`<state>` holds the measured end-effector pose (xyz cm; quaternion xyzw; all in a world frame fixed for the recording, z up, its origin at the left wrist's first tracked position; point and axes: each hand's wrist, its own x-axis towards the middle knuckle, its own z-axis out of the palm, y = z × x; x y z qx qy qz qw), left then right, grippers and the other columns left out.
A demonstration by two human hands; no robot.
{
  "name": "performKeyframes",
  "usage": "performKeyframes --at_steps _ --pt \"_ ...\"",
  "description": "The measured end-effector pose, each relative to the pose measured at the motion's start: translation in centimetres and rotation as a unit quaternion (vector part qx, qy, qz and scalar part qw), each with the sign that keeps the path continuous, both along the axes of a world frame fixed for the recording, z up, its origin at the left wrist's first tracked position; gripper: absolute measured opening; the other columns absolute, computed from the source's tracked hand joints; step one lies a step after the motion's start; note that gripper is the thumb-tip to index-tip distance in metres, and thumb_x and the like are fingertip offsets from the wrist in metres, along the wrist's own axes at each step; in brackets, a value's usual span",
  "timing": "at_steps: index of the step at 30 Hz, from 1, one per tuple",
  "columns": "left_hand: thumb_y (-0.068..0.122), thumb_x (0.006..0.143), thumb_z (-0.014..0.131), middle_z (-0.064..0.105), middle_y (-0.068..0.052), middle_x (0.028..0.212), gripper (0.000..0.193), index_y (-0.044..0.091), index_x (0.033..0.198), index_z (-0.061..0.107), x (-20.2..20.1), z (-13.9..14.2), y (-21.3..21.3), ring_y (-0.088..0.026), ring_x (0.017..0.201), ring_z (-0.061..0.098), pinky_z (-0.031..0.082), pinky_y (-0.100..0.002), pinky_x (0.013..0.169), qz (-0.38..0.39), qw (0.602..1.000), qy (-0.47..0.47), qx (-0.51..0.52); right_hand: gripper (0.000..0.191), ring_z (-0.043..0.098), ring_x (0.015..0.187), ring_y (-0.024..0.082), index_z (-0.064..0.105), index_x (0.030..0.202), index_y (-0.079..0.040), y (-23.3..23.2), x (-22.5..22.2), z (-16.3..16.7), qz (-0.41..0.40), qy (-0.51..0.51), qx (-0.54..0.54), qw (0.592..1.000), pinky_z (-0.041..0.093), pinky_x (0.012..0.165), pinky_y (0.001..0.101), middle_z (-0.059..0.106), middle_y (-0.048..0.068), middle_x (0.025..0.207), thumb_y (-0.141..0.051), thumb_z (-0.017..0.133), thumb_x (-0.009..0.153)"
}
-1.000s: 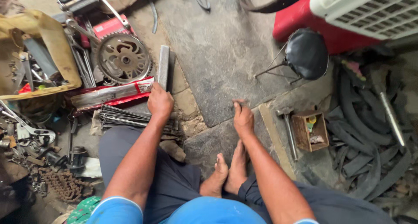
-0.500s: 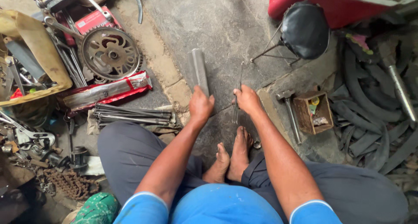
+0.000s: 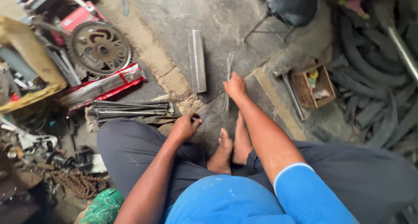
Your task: The person sits on the floor and repeatedly picks up thin metal rods, places them on a metal block, and strikes them with a hammer to bend or shape them. The person handles the rods one at a time, aligning them before each strike and setting the finished pieces aside.
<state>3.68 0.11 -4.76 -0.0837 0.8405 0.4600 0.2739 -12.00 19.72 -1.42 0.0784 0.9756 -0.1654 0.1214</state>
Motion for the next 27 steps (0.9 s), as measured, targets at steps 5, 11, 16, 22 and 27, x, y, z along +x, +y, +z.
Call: performKeyframes --at_steps 5,11,16,22,27 --pt "0.029 0.094 0.07 0.076 -0.02 0.09 0.03 0.004 0.111 0.073 0.5 -2.3 -2.9 -0.03 0.075 0.071 0.056 -0.041 0.068 0.088 0.993 -0.01 0.085 0.035 0.068 0.097 0.047 0.066 0.108 -0.003 -1.9 4.5 0.6 -0.026 0.039 -0.015 0.999 0.054 0.084 0.0543 0.072 0.026 0.099 -0.026 0.078 0.083" --pt "0.025 0.097 0.067 0.071 -0.01 0.08 0.029 0.002 0.114 0.069 -0.1 -2.0 -3.4 -0.017 0.059 0.064 0.052 -0.031 0.051 0.15 0.955 -0.164 0.195 0.025 0.069 0.094 0.046 0.073 0.099 -0.004 3.4 6.1 2.6 -0.094 0.08 0.046 0.991 0.055 0.082 0.0542 0.073 0.025 0.098 -0.027 0.072 0.088" --pt "0.026 0.098 0.067 0.072 -0.011 0.081 0.029 0.001 0.113 0.069 -1.6 -1.8 -1.3 -0.016 0.059 0.064 0.052 -0.03 0.052 0.148 0.946 -0.176 0.229 0.024 0.07 0.091 0.044 0.074 0.1 -0.008 5.3 5.8 2.9 -0.035 0.031 0.015 0.999 0.055 0.079 0.0533 0.073 0.023 0.095 -0.029 0.071 0.091" --pt "0.023 0.095 0.07 0.068 -0.008 0.079 0.026 0.003 0.112 0.07 -2.7 -2.0 1.9 -0.016 0.057 0.061 0.05 -0.032 0.049 0.162 0.951 -0.169 0.204 0.036 0.069 0.085 0.042 0.071 0.084 -0.006 1.1 6.0 1.3 0.028 0.028 -0.041 0.998 0.054 0.073 0.0544 0.073 0.02 0.086 -0.04 0.081 0.08" --pt "0.022 0.094 0.071 0.069 -0.007 0.078 0.025 0.003 0.11 0.072 -3.2 -2.7 0.9 -0.014 0.058 0.059 0.048 -0.03 0.05 0.123 0.958 -0.134 0.221 0.023 0.07 0.085 0.042 0.073 0.087 -0.008 -0.3 4.9 -0.2 0.001 0.012 -0.042 0.999 0.055 0.075 0.0529 0.073 0.019 0.085 -0.031 0.075 0.083"
